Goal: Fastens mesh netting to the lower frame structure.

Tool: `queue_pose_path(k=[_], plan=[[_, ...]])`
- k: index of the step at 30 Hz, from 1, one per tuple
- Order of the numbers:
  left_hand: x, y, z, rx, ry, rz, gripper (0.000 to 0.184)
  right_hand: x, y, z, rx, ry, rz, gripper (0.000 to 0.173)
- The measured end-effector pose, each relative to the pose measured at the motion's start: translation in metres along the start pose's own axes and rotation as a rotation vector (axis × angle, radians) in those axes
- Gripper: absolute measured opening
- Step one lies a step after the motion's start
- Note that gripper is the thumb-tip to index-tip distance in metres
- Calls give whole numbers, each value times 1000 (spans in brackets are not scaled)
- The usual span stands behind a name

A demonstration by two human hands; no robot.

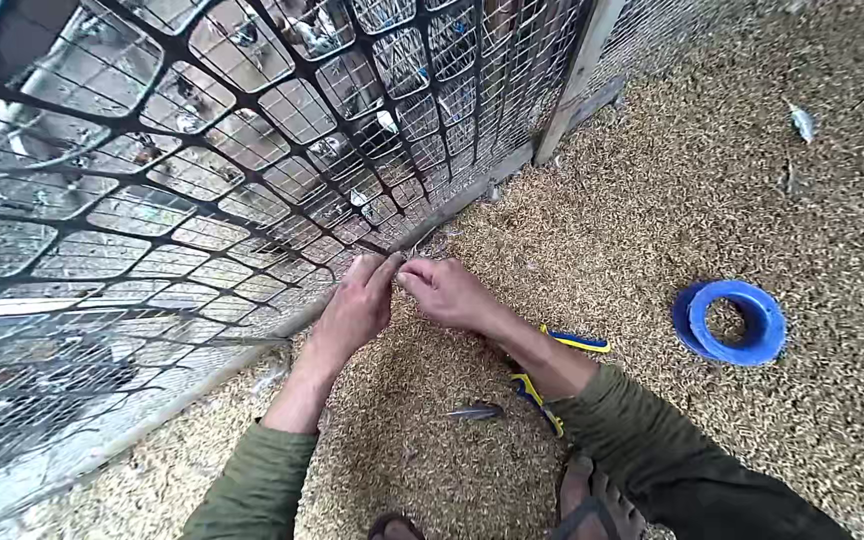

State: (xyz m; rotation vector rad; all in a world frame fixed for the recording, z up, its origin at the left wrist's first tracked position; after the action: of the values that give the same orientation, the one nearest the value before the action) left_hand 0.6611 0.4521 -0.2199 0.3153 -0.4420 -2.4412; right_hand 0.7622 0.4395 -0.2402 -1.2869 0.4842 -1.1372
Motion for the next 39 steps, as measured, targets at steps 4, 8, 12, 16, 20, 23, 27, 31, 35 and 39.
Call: queue_pose_path(k=[4, 8, 12, 16, 20, 23, 27, 31, 35, 39], plan=[[4, -2, 2, 11, 31, -27, 31, -3, -3, -6, -23, 9, 86, 30], [7, -7, 6, 63, 82, -27, 27, -8, 16, 4, -155, 105, -1, 28], [8, -9, 7, 67, 105, -35, 27, -13, 10, 3, -108, 181, 100, 28], [11, -14, 11, 159, 112, 2, 26, -6, -3, 9, 12, 337, 252, 16], [16, -34, 16, 400, 111, 177, 21, -7, -6, 0, 106, 351, 338, 17], [19, -39, 18, 545, 106, 215, 14, -8, -3, -7, 128, 332, 380, 17], [24, -32, 19, 433, 153, 111, 12, -19, 10, -10, -5, 191, 229, 17], [29, -7, 20, 126, 266, -139, 11, -22, 17, -5, -162, 191, 105, 25], [42, -2, 15, -42, 362, -191, 11, -23, 6, -5, -18, 205, 197, 28], [44, 0, 10, -83, 409, -239, 11, -28, 2, -6, 26, 130, 103, 26]])
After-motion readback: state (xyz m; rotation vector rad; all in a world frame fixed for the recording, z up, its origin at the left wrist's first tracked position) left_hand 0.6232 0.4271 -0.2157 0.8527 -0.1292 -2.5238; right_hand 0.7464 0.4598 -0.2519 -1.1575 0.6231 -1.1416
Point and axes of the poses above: each hand's wrist, its own x-axis away from the middle knuckle, its own z-axis out of the back of the hand, y = z × x, the point moved 10 cm from there along -x, towards the middle knuckle, and after that the axes turned 9 degrees about -y, right-handed, at the moved point
